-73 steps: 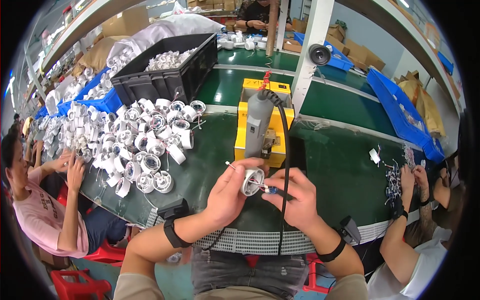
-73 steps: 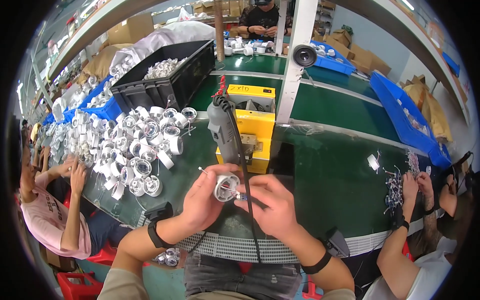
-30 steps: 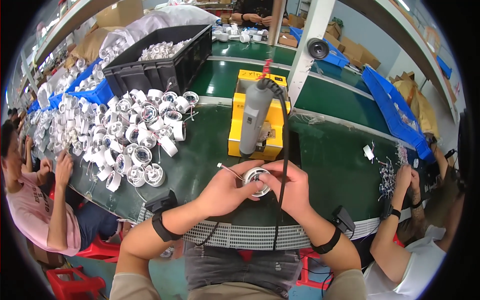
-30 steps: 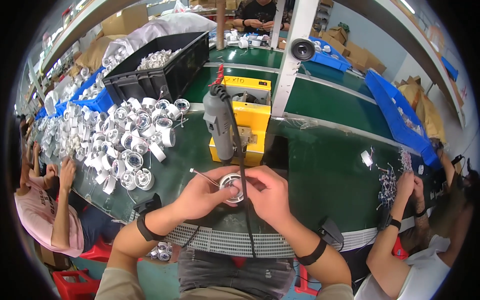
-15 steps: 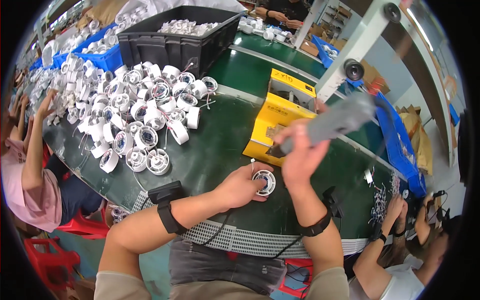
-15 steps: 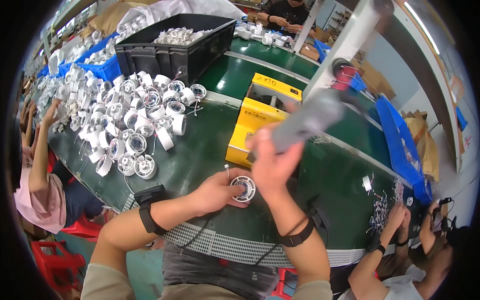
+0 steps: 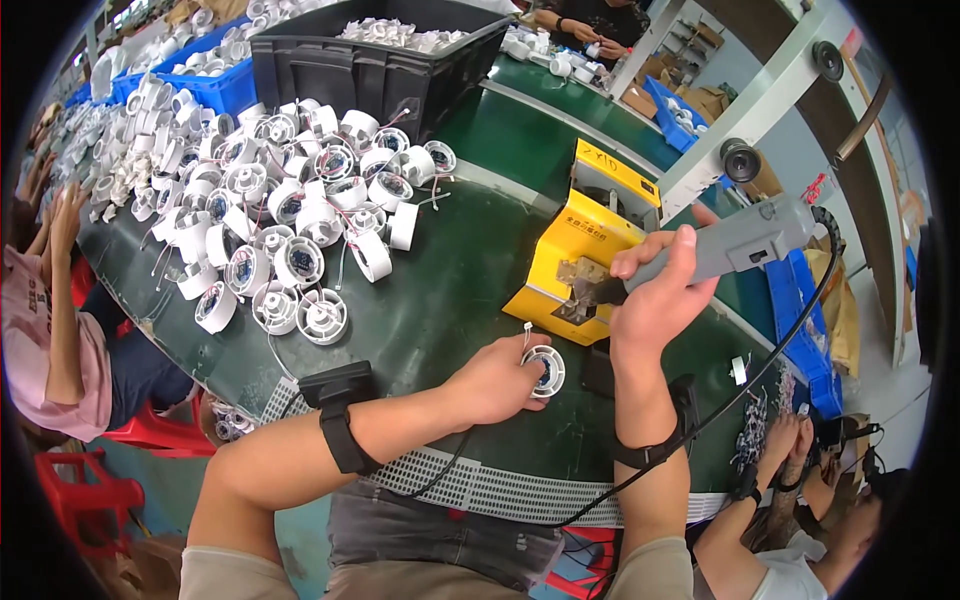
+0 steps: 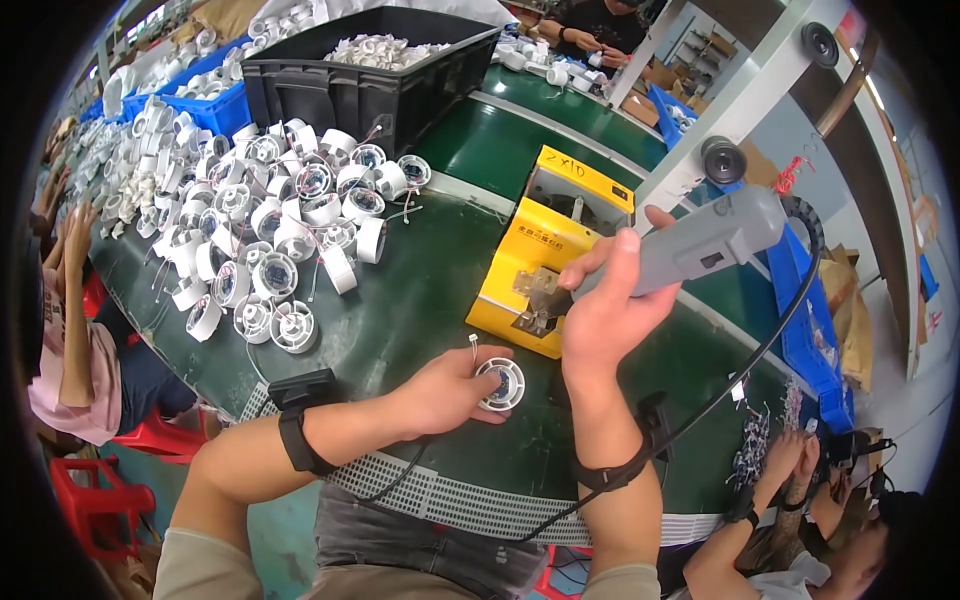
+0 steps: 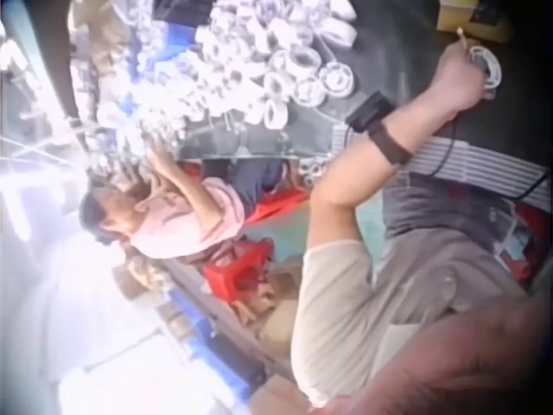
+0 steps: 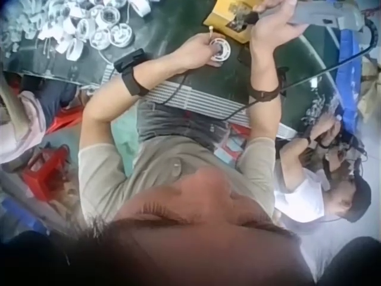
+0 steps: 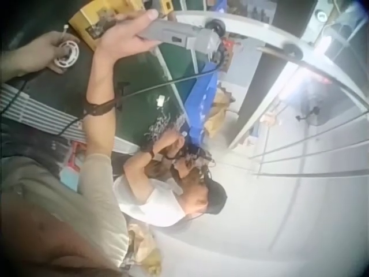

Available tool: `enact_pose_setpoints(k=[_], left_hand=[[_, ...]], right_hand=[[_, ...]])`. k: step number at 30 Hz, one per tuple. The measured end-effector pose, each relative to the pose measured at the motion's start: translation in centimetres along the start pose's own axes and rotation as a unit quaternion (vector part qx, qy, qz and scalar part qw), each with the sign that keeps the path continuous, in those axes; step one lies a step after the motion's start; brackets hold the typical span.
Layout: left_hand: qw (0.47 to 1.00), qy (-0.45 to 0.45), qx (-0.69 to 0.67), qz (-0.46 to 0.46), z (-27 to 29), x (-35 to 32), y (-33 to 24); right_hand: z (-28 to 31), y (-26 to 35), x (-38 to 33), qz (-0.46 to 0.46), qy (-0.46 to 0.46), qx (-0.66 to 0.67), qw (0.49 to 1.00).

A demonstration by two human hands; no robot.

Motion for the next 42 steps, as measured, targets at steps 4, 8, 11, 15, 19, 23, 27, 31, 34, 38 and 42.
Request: enact_pose_setpoints(k=[4,8,11,15,19,23,27,31,34,38,42], left_hand=[[1.0,-0.003,-0.005,0.002,0.1,0.0,-0.1],[1.0,-0.006,-0.007,0.002,0.1,-0.2,-0.3],[1.0,-0.008,-0.005,0.004,0.0,-0.3,-0.2],[1.0,-0.001,0.008,0.004,-0.2,-0.4,-0.5],[1.0,-0.004,-0.007,0.001,0.1,-0.2,-0.5],[1.0,-0.01,-0.007,-0.003,0.0,-0.2,-0.6],[1.0,-0.013,-0.003,-0.003,0.2,-0.1,-0.5],[1.0,-0.014,-0.009,0.005,0.2,0.0,-0.3],[1.0,-0.007,-0.012,0.009,-0.1,-0.1,-0.1],[1.0,-0.013,-0.012,-0.006,0.0,-0.2,-0.1],[1.0,-0.023,-0.02,-0.008,0.5,0.0,0.1]], right_hand=[[0.1,-0.2,-0.1,0.0,-0.007,-0.007,1.0],[0.0,-0.1,-0.2,0.01,0.002,-0.013,1.0],[0.0,-0.1,-0.3,0.001,0.008,-0.009,1.0],[0.0,-0.2,-0.2,-0.004,0.02,-0.005,1.0],[-0.3,-0.1,-1.4,-0.047,0.035,0.032,0.998],[0.7,0.5,-4.2,-0.099,0.051,0.074,0.991],[1.0,1.0,-6.3,-0.126,0.054,0.083,0.987],[1.0,0.9,-6.7,-0.137,0.052,0.092,0.985],[0.9,1.0,-6.7,-0.127,0.061,0.095,0.985],[0.7,0.8,-6.9,-0.125,0.073,0.088,0.986],[0.2,0.0,-7.2,-0.119,0.104,0.091,0.983]])
Point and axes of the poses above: each hand's wrist, its own x-axis towards the middle knuckle, its own z-axis out of the back of the hand, y = z × x, the point moved 10 cm from there along x, towards the middle knuckle, and after that the axes turned 4 degrees about -x, right-handed, at the moved point
